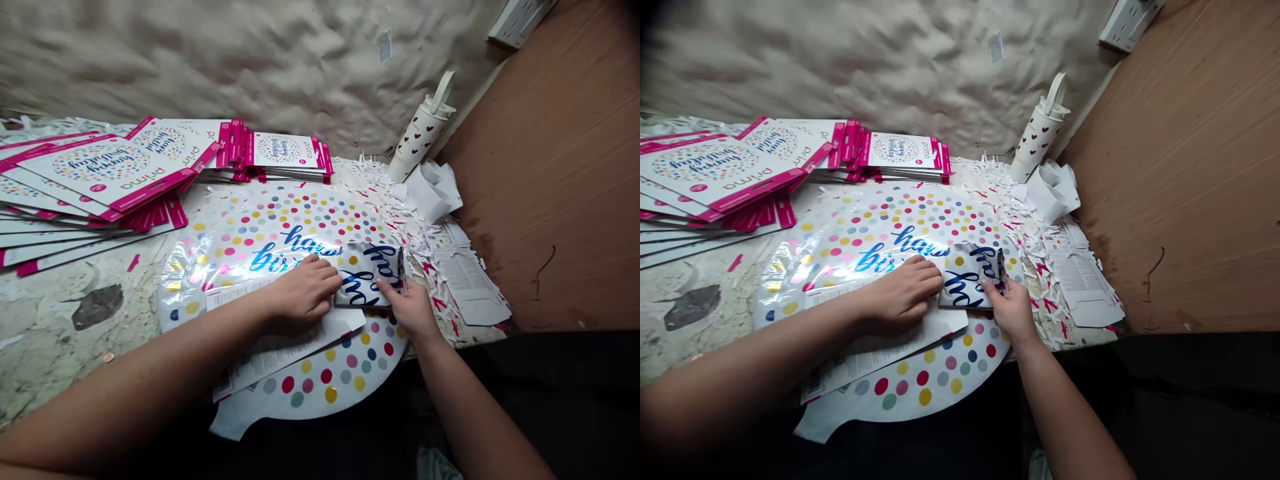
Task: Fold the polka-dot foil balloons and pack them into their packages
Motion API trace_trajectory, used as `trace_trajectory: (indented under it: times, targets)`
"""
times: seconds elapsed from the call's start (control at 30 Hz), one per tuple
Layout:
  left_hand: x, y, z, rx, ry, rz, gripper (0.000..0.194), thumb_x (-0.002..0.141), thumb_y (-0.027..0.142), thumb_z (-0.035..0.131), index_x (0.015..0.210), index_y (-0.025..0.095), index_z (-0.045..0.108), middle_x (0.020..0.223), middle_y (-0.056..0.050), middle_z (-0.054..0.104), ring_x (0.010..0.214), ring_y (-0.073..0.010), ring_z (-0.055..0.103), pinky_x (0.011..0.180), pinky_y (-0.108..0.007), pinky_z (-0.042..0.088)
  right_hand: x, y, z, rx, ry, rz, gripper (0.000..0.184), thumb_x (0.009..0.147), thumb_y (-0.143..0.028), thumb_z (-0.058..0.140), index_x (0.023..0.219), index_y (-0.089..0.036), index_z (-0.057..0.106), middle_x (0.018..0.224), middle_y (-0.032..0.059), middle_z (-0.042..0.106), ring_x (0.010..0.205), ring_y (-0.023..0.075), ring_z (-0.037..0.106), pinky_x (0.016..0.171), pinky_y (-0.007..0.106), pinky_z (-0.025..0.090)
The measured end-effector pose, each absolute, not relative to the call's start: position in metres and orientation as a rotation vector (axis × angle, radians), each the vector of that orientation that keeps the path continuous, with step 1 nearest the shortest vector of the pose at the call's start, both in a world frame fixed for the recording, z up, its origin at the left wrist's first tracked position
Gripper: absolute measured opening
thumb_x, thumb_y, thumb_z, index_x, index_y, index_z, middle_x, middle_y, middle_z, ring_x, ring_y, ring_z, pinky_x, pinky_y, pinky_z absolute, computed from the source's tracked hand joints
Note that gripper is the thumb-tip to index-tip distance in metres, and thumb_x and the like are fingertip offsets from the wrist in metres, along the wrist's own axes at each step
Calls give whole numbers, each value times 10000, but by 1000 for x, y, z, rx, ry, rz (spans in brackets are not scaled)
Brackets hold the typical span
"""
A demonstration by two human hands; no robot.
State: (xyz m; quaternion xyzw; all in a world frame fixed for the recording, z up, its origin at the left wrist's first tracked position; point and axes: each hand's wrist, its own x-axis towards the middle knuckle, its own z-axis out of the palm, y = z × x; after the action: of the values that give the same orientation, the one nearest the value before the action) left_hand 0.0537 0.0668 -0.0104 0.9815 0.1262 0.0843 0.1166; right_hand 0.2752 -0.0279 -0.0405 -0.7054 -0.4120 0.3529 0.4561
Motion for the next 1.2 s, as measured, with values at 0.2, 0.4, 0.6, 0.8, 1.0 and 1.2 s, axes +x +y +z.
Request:
trace_trajectory:
  times: [0.2, 0.4, 0.6, 0.8, 1.0, 1.2]
  targets:
    - [50, 63, 3, 2936, 307, 303, 149, 769, 233, 406, 821, 152, 520, 792, -73, 556, 801, -220, 471, 829, -417, 304, 272, -30, -14, -1689, -1063, 1307, 333, 648, -427, 727, 801, -138, 669, 778, 69, 715, 728, 234, 659, 688, 359, 522]
    - [51, 57, 3, 2984, 269, 237, 108, 785, 257, 451, 811, 174, 514, 843, -64, 557, 819, -214, 458, 805, -395, 296, 273, -13, -7, -1562, -1010, 1436, 387, 600, -378, 761, 888, -153, 632, 791, 35, 693, 723, 182, 640, 666, 308, 518]
    - [52, 56, 9, 2988, 333, 260, 116, 819, 213, 401, 818, 162, 505, 847, -73, 552, 829, -216, 452, 805, -398, 293, 258, -7, 0, -1548, -992, 1303, 310, 587, -396, 745, 710, -169, 574, 588, -20, 610, 496, 109, 546, 489, 237, 453]
    - [54, 55, 19, 3004, 391, 248, 121, 816, 184, 396, 821, 153, 513, 854, -84, 545, 826, -221, 440, 813, -413, 307, 238, 11, 9, -1567, -1207, 1171, 195, 625, -294, 692, 735, -147, 626, 605, -3, 619, 515, 102, 545, 496, 226, 447]
    - [41, 56, 40, 3089, 555, 400, 145, 815, 188, 388, 858, 154, 521, 840, -85, 529, 841, -233, 438, 802, -415, 344, 234, 6, 28, -1444, -1386, 1103, 237, 679, -259, 666, 901, -177, 679, 764, 20, 679, 664, 140, 613, 606, 263, 506]
    - [24, 33, 73, 2956, 914, 1224, 171, 822, 211, 493, 992, 221, 497, 1014, -65, 515, 1050, -270, 436, 926, -474, 320, 212, -19, 41, -1046, -1195, 1083, 320, 734, -311, 678, 1039, -227, 634, 1020, 40, 689, 972, 222, 623, 857, 376, 501]
